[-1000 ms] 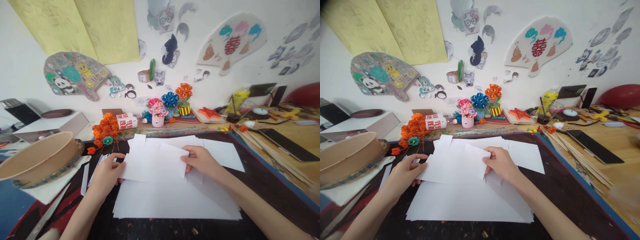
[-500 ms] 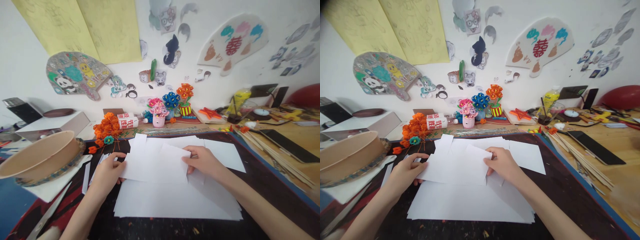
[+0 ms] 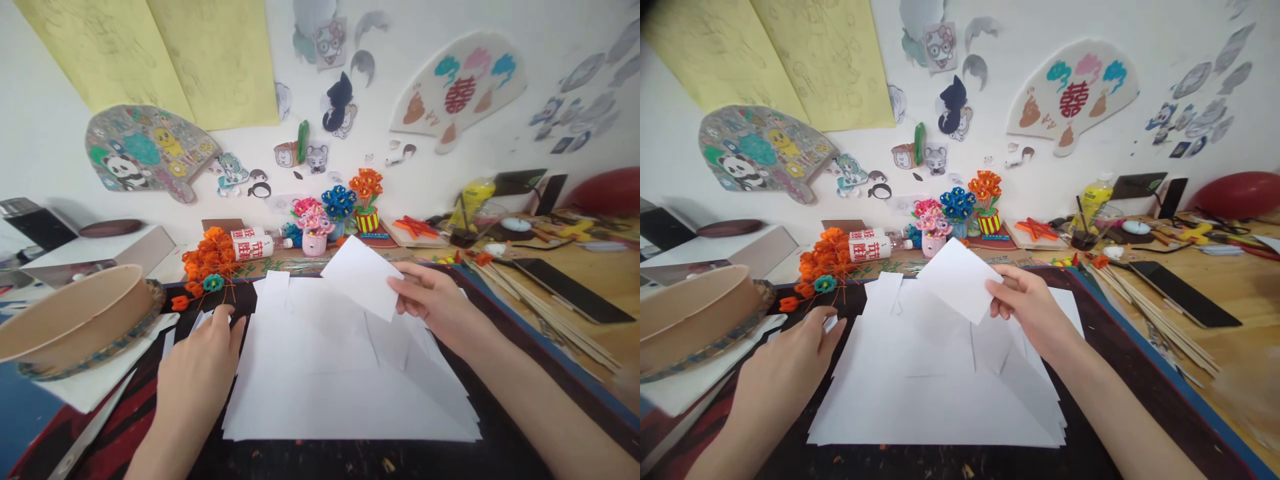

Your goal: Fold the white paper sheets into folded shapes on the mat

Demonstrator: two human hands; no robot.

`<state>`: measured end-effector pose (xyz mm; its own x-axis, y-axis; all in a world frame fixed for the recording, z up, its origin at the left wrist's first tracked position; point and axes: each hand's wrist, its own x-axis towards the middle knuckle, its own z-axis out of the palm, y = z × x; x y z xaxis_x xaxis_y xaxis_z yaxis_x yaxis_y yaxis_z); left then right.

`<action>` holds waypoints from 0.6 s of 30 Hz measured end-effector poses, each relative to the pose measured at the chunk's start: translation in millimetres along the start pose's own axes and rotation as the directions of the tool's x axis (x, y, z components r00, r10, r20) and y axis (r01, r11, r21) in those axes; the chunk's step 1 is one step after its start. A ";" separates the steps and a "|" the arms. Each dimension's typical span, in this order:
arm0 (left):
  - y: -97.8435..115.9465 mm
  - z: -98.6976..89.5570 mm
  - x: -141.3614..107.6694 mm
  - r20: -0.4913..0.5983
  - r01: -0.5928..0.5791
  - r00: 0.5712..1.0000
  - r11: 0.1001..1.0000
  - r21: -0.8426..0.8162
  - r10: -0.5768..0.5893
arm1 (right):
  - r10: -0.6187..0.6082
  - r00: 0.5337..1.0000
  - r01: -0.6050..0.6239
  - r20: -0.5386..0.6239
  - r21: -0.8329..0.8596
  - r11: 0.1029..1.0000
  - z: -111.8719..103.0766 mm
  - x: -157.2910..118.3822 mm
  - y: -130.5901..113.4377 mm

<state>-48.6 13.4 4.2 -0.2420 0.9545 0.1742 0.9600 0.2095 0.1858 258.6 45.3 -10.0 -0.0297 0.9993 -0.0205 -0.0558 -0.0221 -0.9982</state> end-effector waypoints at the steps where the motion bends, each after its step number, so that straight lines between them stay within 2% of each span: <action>1: 6.3 -1.2 -3.6 -0.024 -0.042 0.999 0.996 -0.080 0.040 | -0.011 1.000 0.012 0.018 -0.023 1.000 5.2 -2.9 -0.8; 2: 12.4 -1.1 -7.1 0.010 -0.102 0.994 0.964 -0.247 0.108 | -0.013 0.998 0.017 0.060 -0.054 0.998 11.5 -6.2 -0.7; 3: 18.2 0.3 -10.5 0.066 -0.115 0.985 0.884 -0.453 0.162 | -0.003 0.993 0.015 0.115 -0.100 0.995 18.5 -9.6 0.1; 4: 23.3 2.8 -13.6 0.129 -0.071 0.972 0.775 -0.628 0.194 | 0.020 0.989 0.001 0.147 -0.141 0.990 25.5 -12.9 1.7; 6: 30.8 9.3 -18.7 0.234 0.052 0.944 0.597 -0.801 0.232 | 0.045 0.981 -0.010 0.189 -0.182 0.983 37.4 -18.2 5.6; 10: 35.3 16.9 -23.1 0.337 0.209 0.919 0.472 -0.856 0.203 | 0.042 0.952 0.017 0.302 -0.192 0.981 43.0 -19.1 9.8; 12: 33.1 15.1 -21.7 0.326 0.244 0.934 0.406 -0.881 0.145 | -0.018 0.959 0.086 0.283 -0.230 0.969 34.8 -15.6 8.6; 14: 29.2 12.0 -18.1 0.306 0.263 0.948 0.331 -0.906 0.083 | -0.058 0.979 0.123 0.194 -0.344 0.931 21.9 -12.0 6.6; 16: 24.5 10.7 -13.4 0.341 0.321 0.939 0.231 -0.918 0.050 | 0.026 0.986 0.045 0.164 -0.413 0.910 8.5 -10.7 4.6; 18: 20.6 12.6 -9.1 0.400 0.391 0.915 0.124 -0.912 0.053 | 0.146 0.977 -0.075 0.157 -0.389 0.918 -1.1 -12.1 2.3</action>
<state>-24.9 11.8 -5.8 -0.1146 0.9693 -0.2175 -0.1043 0.2060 0.9730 260.0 33.2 -12.1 -0.1943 0.9683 -0.1569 0.3392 -0.0838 -0.9370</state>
